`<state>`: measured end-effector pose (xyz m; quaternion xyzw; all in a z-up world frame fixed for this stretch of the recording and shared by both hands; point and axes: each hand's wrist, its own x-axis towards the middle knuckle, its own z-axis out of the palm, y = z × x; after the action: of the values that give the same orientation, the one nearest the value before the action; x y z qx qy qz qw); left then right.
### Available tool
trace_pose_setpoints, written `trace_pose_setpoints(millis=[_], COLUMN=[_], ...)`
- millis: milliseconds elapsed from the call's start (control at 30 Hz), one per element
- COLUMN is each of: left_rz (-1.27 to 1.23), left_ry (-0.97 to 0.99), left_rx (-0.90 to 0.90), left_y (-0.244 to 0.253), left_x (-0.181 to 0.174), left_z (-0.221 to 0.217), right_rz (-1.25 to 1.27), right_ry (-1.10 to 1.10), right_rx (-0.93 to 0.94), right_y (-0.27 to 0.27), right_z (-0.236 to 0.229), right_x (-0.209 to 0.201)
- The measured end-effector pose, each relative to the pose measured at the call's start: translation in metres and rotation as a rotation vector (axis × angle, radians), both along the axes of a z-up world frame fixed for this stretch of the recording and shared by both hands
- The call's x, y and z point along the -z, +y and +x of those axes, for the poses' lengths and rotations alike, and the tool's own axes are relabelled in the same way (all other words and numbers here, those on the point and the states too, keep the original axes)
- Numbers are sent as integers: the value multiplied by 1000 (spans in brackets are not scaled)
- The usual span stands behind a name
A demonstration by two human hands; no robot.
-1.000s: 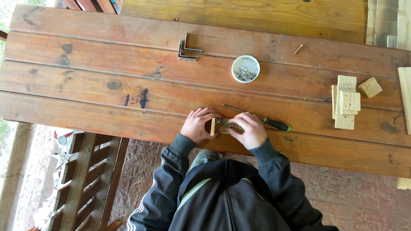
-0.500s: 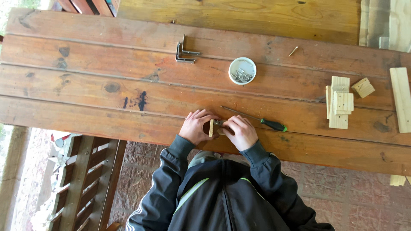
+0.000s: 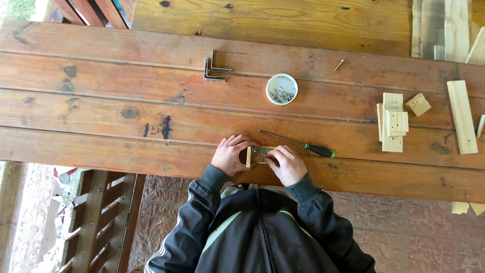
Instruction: The person attaches a metal bracket to a small wooden block using a screwdriver and screws. They then flip the block and attach a second bracket to the opposite side.
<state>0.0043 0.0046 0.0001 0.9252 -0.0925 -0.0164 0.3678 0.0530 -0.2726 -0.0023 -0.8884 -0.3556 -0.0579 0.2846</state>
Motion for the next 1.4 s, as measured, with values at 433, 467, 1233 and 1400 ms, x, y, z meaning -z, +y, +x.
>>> trace_pose_setpoints(millis=[433,467,1233,1400], left_rz=[25,23,13,19], left_ry=[-73,-79,-105,-104], left_rx=[-25,-21,-2,-5], left_y=[-2,-2,-1,-1], left_x=[10,9,14,18], left_z=[-2,-1,2,2], right_rz=[148,173,195,175], right_ry=[247,257,228,226], right_rx=[163,211,374,409], right_y=[10,10,18,-8], right_z=[40,52,169,145], right_x=[-8,-8,-28,-15])
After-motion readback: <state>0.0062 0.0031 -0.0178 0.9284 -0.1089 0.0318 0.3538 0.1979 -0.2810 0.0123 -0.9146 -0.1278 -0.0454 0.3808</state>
